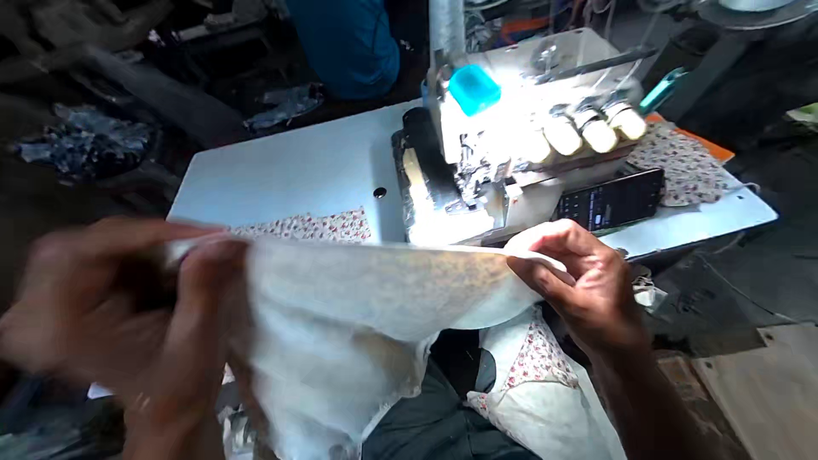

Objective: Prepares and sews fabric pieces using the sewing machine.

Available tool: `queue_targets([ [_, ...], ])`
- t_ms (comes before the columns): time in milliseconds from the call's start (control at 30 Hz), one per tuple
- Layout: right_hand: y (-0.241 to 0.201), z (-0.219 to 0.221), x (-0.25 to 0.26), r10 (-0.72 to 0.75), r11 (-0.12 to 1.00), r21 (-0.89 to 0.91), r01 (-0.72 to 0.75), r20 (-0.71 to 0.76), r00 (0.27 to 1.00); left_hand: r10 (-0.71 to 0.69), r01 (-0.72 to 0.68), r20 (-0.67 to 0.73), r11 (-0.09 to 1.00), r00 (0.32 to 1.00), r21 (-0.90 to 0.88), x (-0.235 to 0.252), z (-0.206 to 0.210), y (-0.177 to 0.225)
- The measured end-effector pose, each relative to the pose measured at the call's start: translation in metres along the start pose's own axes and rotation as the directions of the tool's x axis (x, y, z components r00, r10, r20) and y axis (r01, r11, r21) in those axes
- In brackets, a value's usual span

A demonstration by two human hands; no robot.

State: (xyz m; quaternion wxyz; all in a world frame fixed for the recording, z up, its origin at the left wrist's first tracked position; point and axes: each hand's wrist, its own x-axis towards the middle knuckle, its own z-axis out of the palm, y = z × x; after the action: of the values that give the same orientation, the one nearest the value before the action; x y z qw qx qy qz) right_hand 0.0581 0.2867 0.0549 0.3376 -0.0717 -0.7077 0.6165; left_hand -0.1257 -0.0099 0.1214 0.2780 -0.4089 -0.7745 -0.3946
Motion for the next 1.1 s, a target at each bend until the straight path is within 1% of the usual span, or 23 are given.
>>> queue_targets([
  [67,0.012,0.003,0.017,0.055,0.999,0.003,-0.054,-0.059,0.997,-0.057,0.034,0.132,0.985,0.990,0.171,0.037,0.036,0.003],
  [100,0.020,0.006,0.025,0.044,0.999,-0.017,-0.045,-0.063,0.997,-0.131,0.075,0.235,0.970,0.963,0.231,0.049,0.054,0.005],
  [133,0.027,0.009,0.032,0.027,0.998,-0.059,-0.031,-0.067,0.997,-0.206,0.124,0.345,0.961,0.916,0.246,0.059,0.071,0.006],
  [167,0.031,0.013,0.038,0.013,0.993,-0.115,-0.021,-0.075,0.997,-0.228,0.137,0.435,0.963,0.871,0.231,0.064,0.087,0.005],
  [200,0.034,0.017,0.041,0.008,0.985,-0.169,-0.022,-0.078,0.997,-0.201,0.118,0.492,0.974,0.847,0.194,0.066,0.101,0.008],
  [233,0.035,0.019,0.043,0.009,0.979,-0.203,-0.025,-0.076,0.997,-0.138,0.085,0.530,0.989,0.837,0.123,0.066,0.113,0.016],
  [267,0.035,0.021,0.044,0.012,0.975,-0.219,-0.026,-0.067,0.998,-0.047,0.037,0.550,0.999,0.834,0.030,0.063,0.124,0.024],
  [300,0.036,0.022,0.044,0.001,0.976,-0.219,-0.014,-0.057,0.998,0.042,-0.006,0.555,0.998,0.831,-0.067,0.060,0.133,0.032],
  [333,0.037,0.023,0.044,-0.018,0.979,-0.203,0.007,-0.056,0.998,0.103,-0.026,0.563,0.989,0.820,-0.143,0.058,0.142,0.038],
  [367,0.038,0.024,0.045,-0.040,0.982,-0.184,0.028,-0.064,0.997,0.137,-0.033,0.574,0.982,0.807,-0.188,0.057,0.148,0.042],
  [400,0.039,0.025,0.045,-0.060,0.984,-0.172,0.047,-0.071,0.996,0.142,-0.020,0.591,0.978,0.794,-0.207,0.057,0.152,0.046],
  [467,0.041,0.026,0.044,-0.079,0.986,-0.156,0.063,-0.098,0.992,0.114,0.046,0.625,0.971,0.772,-0.235,0.059,0.156,0.050],
  [533,0.040,0.025,0.042,-0.065,0.990,-0.134,0.049,-0.121,0.991,0.077,0.127,0.652,0.957,0.754,-0.259,0.062,0.154,0.052],
  [667,0.040,0.024,0.038,-0.053,0.996,-0.078,0.040,-0.169,0.984,0.038,0.193,0.644,0.939,0.764,-0.285,0.061,0.149,0.051],
  [700,0.042,0.025,0.037,-0.079,0.993,-0.097,0.061,-0.187,0.979,0.016,0.200,0.634,0.942,0.773,-0.268,0.060,0.149,0.051],
  [800,0.048,0.027,0.036,-0.251,0.958,-0.203,0.205,-0.237,0.939,-0.039,0.200,0.578,0.955,0.815,-0.218,0.057,0.151,0.053],
  [867,0.050,0.029,0.034,-0.315,0.945,-0.161,0.283,-0.227,0.922,-0.017,0.157,0.532,0.963,0.846,-0.219,0.055,0.153,0.054],
  [933,0.048,0.028,0.033,-0.273,0.962,-0.042,0.270,-0.172,0.947,0.063,0.077,0.495,0.963,0.867,-0.257,0.054,0.156,0.056],
  [1033,0.043,0.024,0.035,-0.118,0.971,0.197,0.132,-0.080,0.990,0.208,-0.065,0.439,0.945,0.874,-0.319,0.052,0.158,0.057],
  [1100,0.040,0.023,0.038,-0.043,0.954,0.293,0.058,-0.059,0.997,0.225,-0.079,0.428,0.940,0.875,-0.333,0.052,0.157,0.060],
])
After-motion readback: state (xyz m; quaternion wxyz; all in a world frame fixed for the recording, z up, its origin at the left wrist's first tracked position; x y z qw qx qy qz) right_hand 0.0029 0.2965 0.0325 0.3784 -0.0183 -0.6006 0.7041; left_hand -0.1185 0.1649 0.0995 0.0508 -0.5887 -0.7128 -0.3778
